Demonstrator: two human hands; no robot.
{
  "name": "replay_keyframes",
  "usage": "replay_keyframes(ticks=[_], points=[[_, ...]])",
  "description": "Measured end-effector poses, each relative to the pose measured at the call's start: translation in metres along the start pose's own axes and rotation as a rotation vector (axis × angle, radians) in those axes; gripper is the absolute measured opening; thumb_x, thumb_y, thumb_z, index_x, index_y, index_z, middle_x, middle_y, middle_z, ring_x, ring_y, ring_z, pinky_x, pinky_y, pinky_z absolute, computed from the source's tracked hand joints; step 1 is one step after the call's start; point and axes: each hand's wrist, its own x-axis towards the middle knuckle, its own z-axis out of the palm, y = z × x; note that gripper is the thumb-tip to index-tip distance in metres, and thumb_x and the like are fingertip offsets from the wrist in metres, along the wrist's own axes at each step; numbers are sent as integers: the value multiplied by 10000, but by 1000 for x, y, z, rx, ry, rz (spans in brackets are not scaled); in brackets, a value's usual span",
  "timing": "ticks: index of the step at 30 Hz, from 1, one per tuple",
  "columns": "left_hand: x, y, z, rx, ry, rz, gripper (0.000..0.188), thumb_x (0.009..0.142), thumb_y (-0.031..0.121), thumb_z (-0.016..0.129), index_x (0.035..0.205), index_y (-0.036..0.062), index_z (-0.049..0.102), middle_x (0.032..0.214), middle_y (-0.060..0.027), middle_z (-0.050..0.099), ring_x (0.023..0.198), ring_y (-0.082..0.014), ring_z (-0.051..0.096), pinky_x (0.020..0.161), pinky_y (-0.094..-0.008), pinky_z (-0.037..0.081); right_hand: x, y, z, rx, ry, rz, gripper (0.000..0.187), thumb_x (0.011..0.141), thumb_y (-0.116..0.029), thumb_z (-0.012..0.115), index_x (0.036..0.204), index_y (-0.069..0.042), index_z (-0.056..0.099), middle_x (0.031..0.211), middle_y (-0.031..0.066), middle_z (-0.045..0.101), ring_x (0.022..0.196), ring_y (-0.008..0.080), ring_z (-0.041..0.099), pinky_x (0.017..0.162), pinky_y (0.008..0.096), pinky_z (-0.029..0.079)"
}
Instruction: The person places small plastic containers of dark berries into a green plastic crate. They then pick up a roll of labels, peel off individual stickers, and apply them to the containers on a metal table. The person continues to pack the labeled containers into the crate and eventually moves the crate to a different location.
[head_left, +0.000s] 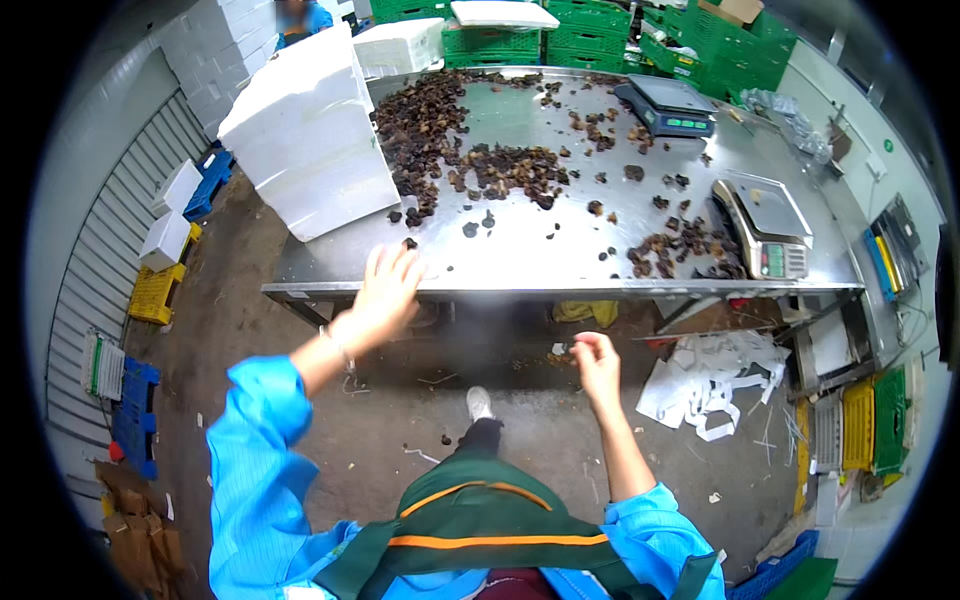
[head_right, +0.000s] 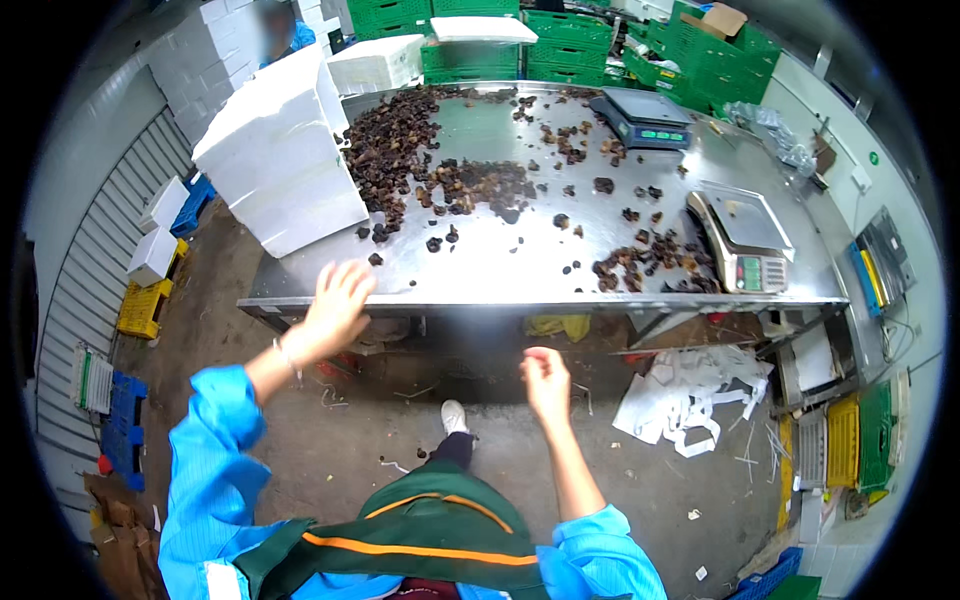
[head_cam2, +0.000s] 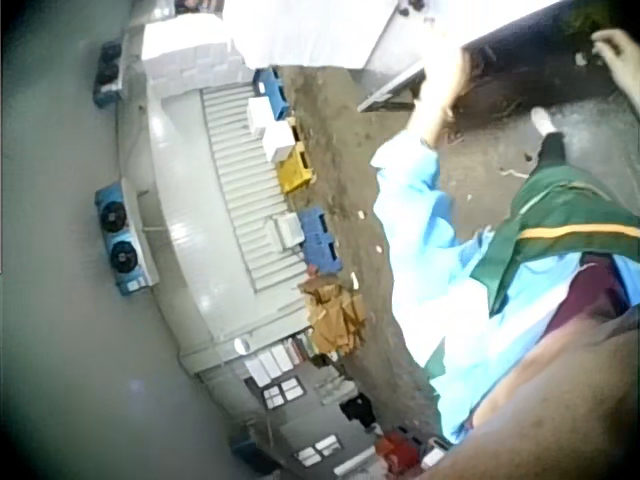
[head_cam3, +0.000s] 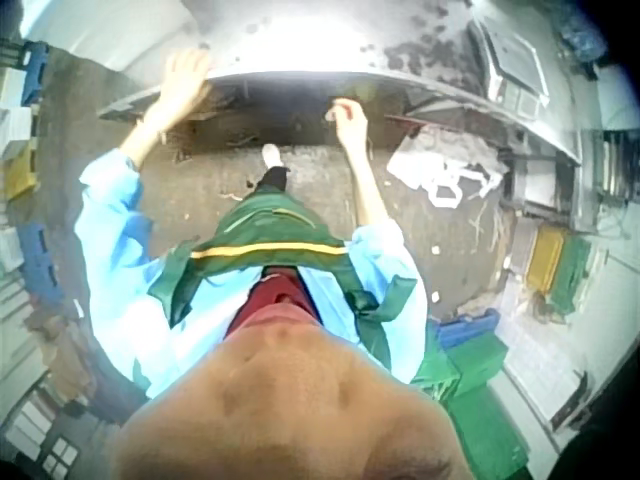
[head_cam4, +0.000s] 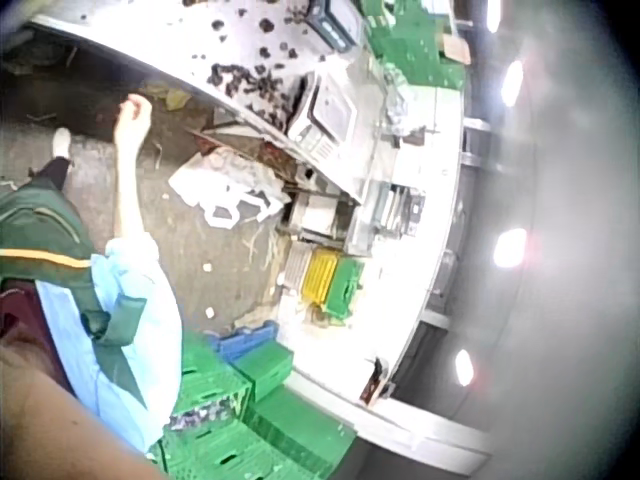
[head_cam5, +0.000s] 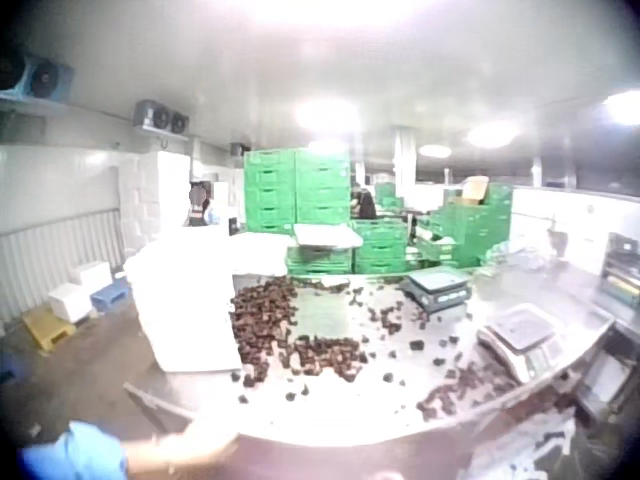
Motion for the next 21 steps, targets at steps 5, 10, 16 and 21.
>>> replay_keyframes(ticks=[5, 10, 16, 21], points=[[74, -99, 42, 548, -31, 112, 484, 769, 166, 490, 1212, -26, 458, 1310, -194, 399, 1277, -317, 299, 1074, -488, 134, -66, -9, 73, -67, -278, 131, 118, 842, -88, 559, 937, -31, 598, 753, 13, 605, 678, 60, 542, 626, 213, 449], [107, -127, 57, 888, -704, 96, 467, 849, 235, 422, 1261, 17, 444, 1308, -122, 429, 1254, -297, 327, 1038, -523, 172, -99, -32, 53, -120, -363, 271, 145, 840, -97, 565, 947, -5, 599, 821, 87, 641, 754, 127, 611, 681, 258, 486], [72, -135, 56, 992, -715, 210, 262, 805, 255, 496, 960, 132, 667, 930, 42, 588, 971, -191, 415, 775, -362, 279, -66, -49, 33, -161, -359, 322, 164, 850, -106, 551, 964, 6, 588, 811, 107, 634, 730, 142, 605, 670, 257, 474], [4, -156, 3, 654, -781, -39, 107, 744, 163, 523, 802, 101, 588, 794, -18, 589, 837, -183, 524, 731, -327, 355, -56, -37, 57, -73, -506, 355, 159, 854, -103, 541, 964, 0, 590, 831, 105, 633, 770, 143, 610, 690, 250, 466]])
